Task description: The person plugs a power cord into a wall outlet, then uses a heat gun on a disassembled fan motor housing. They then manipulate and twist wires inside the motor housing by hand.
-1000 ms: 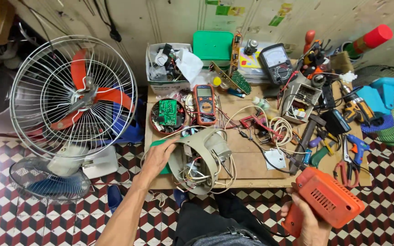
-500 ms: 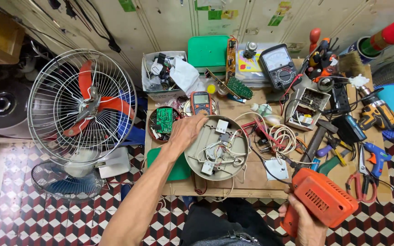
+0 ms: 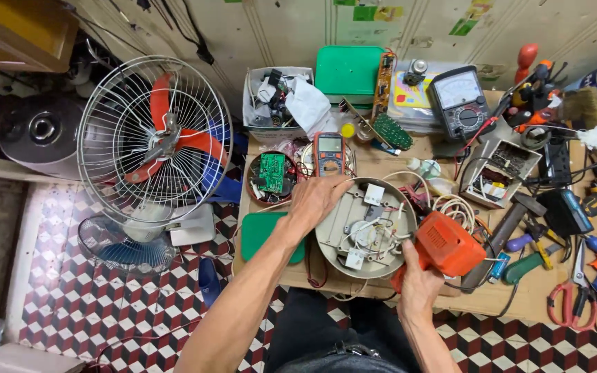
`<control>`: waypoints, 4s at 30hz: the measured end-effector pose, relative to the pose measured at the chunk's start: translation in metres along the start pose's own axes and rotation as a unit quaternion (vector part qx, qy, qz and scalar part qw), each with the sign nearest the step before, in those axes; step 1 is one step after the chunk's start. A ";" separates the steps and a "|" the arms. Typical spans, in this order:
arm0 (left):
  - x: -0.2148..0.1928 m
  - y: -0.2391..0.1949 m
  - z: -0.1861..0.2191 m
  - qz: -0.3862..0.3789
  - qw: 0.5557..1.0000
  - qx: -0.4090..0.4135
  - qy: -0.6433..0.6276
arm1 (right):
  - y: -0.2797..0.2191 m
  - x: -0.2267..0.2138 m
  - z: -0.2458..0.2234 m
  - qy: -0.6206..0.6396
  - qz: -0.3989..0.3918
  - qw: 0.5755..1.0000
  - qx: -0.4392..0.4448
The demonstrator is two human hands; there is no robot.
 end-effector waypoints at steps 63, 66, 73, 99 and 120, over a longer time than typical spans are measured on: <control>0.048 -0.166 -0.117 -0.200 0.829 -0.358 -0.381 | 0.071 -0.028 -0.022 0.020 -0.008 0.997 0.073; 0.066 -0.142 -0.109 -0.207 0.863 -0.329 -0.322 | 0.092 -0.064 -0.009 -0.090 0.011 0.989 0.114; 0.102 -0.086 -0.100 -0.194 0.887 -0.311 -0.281 | 0.068 -0.054 -0.064 -0.087 0.010 0.996 0.029; 0.039 -0.076 -0.006 -0.080 0.964 -0.132 -0.215 | -0.005 -0.095 0.028 0.073 0.169 0.972 0.142; 0.100 -0.118 -0.055 -0.199 0.811 -0.216 -0.507 | -0.040 -0.014 -0.030 0.029 0.079 0.996 0.022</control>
Point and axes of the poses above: each hand's wrist, its own y-axis towards the middle knuckle, its own x-axis out of the palm, z = x × y, the point moved 4 cm from there along y, towards the middle knuckle, and after that the axes turned 1 degree about x, right-handed, at the moved point
